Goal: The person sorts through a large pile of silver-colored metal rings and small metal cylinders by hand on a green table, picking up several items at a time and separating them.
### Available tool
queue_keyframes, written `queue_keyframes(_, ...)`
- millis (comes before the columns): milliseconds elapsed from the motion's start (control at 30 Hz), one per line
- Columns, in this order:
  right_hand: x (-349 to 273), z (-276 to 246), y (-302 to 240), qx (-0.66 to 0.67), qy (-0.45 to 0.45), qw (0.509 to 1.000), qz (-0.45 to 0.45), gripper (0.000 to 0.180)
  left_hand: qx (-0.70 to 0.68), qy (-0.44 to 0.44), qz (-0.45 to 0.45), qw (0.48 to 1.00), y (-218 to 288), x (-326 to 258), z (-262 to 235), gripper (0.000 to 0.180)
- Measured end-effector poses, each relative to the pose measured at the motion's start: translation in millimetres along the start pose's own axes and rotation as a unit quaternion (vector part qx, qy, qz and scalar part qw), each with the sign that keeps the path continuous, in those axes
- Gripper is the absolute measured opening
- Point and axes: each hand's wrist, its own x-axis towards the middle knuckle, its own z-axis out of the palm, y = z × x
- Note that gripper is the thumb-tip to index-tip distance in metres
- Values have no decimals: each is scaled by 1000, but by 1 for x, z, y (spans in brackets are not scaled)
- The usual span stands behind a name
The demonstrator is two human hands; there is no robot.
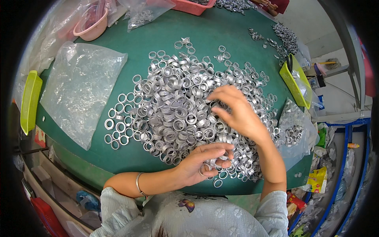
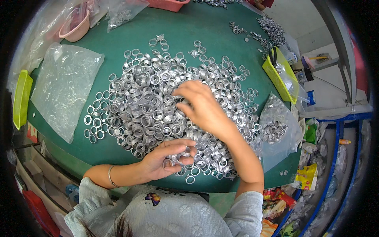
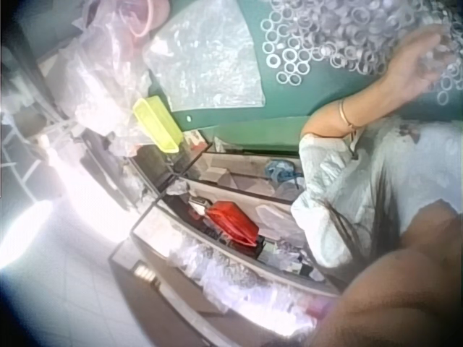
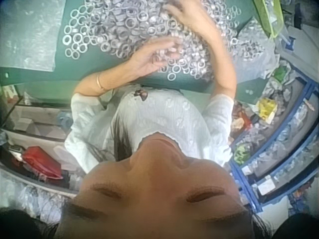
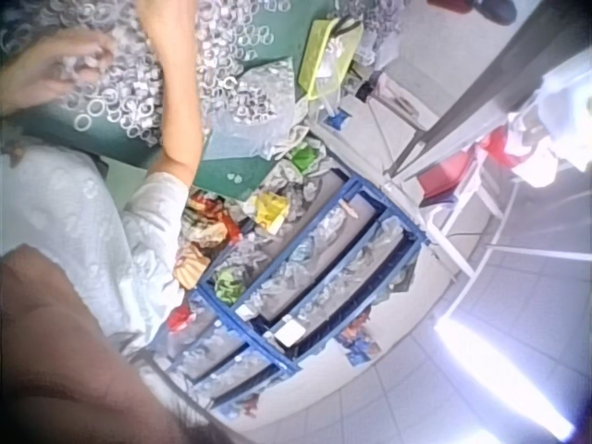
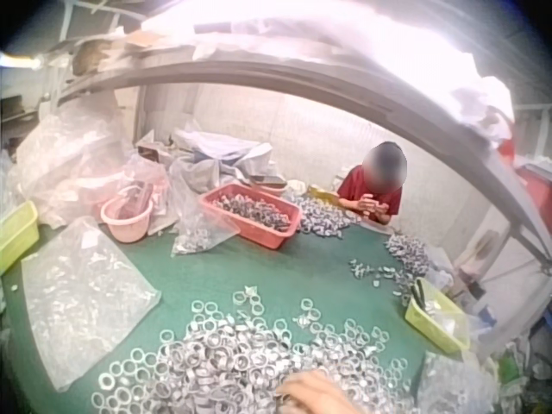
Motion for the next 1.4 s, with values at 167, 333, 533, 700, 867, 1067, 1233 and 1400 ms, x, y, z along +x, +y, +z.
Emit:
queue_keyframes(167, 3, 6, -4, -25, -106, 993, 42, 20, -4, 0, 1, 1000, -1, 0, -1, 31)
queue_keyframes(333, 9, -18, 2, -12, -151, 985, 80, 23, -23, -32, 18, 999, -2, -1, -2, 31)
queue_keyframes(533, 39, 19, 33, -4, -57, 998, 15, 50, -3, -1, -8, 1000, -1, 3, 4, 30)
queue_keyframes(700, 23, 16, 15, 32, -104, 993, -34, 46, -3, 17, -7, 1000, 1, -1, 3, 30)
queue_keyframes(867, -6, -16, 1, 81, -178, 980, -36, 32, -2, 38, -13, 999, 2, -3, 9, 29)
queue_keyframes(1067, 6, -48, 21, 247, -226, 941, 52, 22, -18, 14, -10, 1000, 0, -2, 6, 29)
queue_keyframes(1233, 35, -26, 30, 175, -96, 974, 110, 25, -32, -16, 8, 999, -1, 0, 3, 28)
queue_keyframes(1400, 35, 13, 40, 35, -86, 995, -38, 22, -17, 41, -14, 999, 1, -1, 9, 25)
